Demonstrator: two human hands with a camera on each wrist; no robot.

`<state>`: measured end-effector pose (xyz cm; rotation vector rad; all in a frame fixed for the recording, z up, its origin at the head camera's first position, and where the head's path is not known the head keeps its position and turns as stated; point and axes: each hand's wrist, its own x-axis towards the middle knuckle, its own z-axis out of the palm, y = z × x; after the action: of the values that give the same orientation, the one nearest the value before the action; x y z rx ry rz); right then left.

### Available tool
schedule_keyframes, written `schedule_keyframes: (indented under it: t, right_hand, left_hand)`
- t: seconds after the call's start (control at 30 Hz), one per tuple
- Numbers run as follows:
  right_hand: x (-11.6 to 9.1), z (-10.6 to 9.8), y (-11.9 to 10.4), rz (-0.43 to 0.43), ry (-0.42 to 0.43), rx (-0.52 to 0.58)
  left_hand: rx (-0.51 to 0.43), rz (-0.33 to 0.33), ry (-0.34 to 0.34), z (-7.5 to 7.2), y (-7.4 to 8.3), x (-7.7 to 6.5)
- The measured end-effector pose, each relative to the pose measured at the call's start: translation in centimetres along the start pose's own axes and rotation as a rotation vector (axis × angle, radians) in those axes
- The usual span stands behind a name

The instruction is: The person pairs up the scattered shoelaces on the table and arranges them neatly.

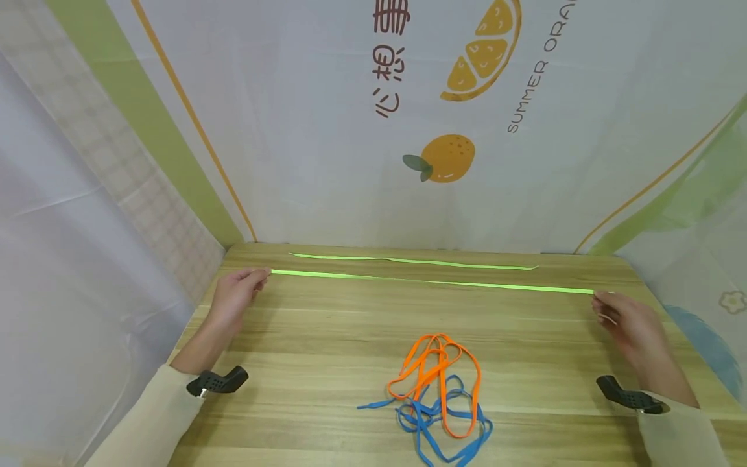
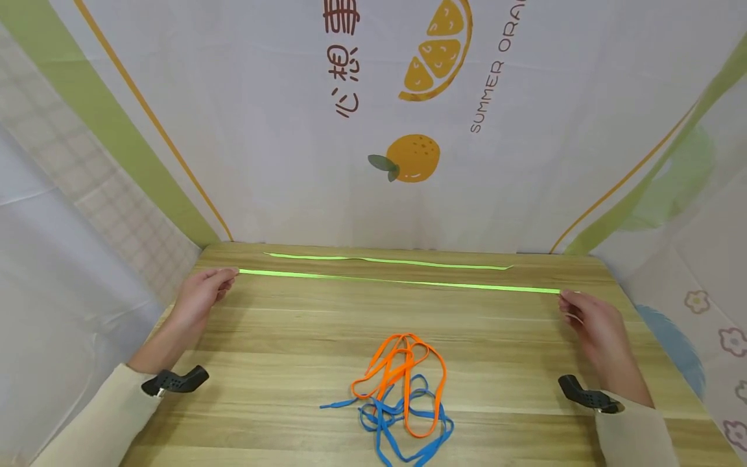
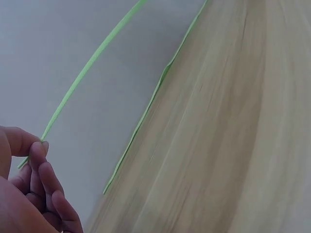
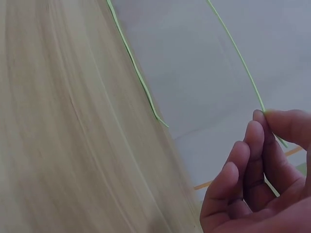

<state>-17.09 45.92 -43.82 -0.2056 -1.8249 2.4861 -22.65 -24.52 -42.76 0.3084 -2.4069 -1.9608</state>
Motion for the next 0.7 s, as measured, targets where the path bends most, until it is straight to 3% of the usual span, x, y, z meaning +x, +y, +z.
schedule_keyframes:
  t: [0.33, 0.7]
  right_hand:
    - [2.5, 1.3, 0.1, 0.048, 0.132, -0.165]
    - [4.7, 3.0, 0.4, 0.07, 0.163, -0.279]
  left_hand:
    - [0.256, 0.128, 0.024, 0.7, 0.2, 1.9]
    - [0.384, 0.151, 0.064, 1.8, 0.1, 4.6]
